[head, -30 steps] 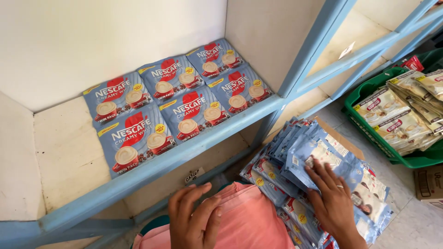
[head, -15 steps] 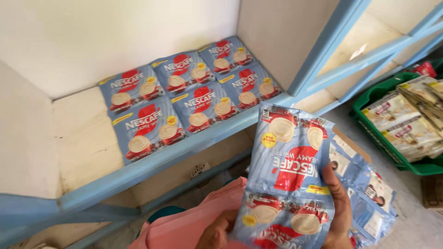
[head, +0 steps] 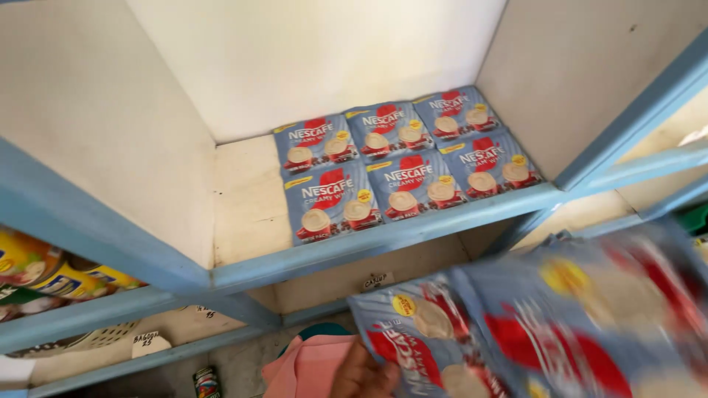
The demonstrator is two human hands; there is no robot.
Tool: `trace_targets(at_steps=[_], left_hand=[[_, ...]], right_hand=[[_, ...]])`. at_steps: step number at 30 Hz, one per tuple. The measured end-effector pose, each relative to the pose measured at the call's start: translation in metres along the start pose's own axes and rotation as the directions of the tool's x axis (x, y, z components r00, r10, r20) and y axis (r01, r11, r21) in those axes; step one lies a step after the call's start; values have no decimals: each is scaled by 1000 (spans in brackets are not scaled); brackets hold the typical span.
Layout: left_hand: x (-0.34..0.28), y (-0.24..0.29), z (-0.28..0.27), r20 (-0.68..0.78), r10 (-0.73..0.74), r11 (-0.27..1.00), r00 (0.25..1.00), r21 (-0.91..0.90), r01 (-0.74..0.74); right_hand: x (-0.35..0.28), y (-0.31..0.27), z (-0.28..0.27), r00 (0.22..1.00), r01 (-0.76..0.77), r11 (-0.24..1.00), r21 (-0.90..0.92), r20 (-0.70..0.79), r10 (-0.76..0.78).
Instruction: The person arranges and stocks coffee sachets on a store shelf.
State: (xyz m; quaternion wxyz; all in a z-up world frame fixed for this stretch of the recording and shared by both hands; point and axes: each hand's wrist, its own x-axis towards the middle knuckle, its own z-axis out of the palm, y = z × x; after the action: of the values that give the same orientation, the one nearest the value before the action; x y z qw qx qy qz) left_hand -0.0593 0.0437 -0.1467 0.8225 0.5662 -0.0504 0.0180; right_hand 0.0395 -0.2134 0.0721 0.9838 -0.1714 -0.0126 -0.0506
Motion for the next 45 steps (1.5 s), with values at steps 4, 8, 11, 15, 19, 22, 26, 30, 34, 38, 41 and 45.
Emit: trace_targets(at_steps=[4, 8, 11, 15, 19, 22, 26, 30, 34, 38, 41, 45], left_hand=[[113, 227, 37, 0, 34, 978, 999, 204, -34], [153, 339, 66, 201, 226, 578, 953, 760, -297], [188, 391, 83, 253, 287, 145, 924, 942, -303], [245, 410, 56, 300, 344, -283, 890, 937, -207], [260, 385, 27, 301, 449, -548, 841, 836, -6], [233, 355, 21, 93, 249, -445, 964, 895, 29], [214, 297, 1, -52, 4, -242, 999, 969, 51], [231, 285, -5, -126, 49, -271, 991, 953, 135], [258, 290, -14, -289, -108, -250, 951, 934, 255], [284, 288, -22, -367, -202, -295, 908, 907, 301], [304, 288, -28, -397, -207, -363, 894, 880, 307], [323, 271, -47, -405, -186, -371, 895, 873, 317]], right_hand=[[-10, 5, -7, 928, -320, 924, 208, 267, 261], [2, -4, -170, 860, -141, 830, -539, -482, -167], [-52, 45, -209, 945, -309, 831, -463, -244, 216], [-8, 112, 36, 707, -580, 686, -439, 148, 692], [18, 130, 93, 716, -411, 572, -710, 137, 685], [36, 119, 113, 774, 9, 136, -991, 93, 626], [71, 113, 115, 658, 752, -348, -560, 664, 354], [109, 135, 120, 481, 865, -363, -345, 777, 406], [117, 154, 109, 535, 829, -483, -280, 648, 543], [112, 153, 111, 596, 785, -537, -308, 611, 520], [114, 152, 107, 577, 795, -529, -297, 641, 506], [113, 149, 107, 575, 792, -536, -292, 651, 495]])
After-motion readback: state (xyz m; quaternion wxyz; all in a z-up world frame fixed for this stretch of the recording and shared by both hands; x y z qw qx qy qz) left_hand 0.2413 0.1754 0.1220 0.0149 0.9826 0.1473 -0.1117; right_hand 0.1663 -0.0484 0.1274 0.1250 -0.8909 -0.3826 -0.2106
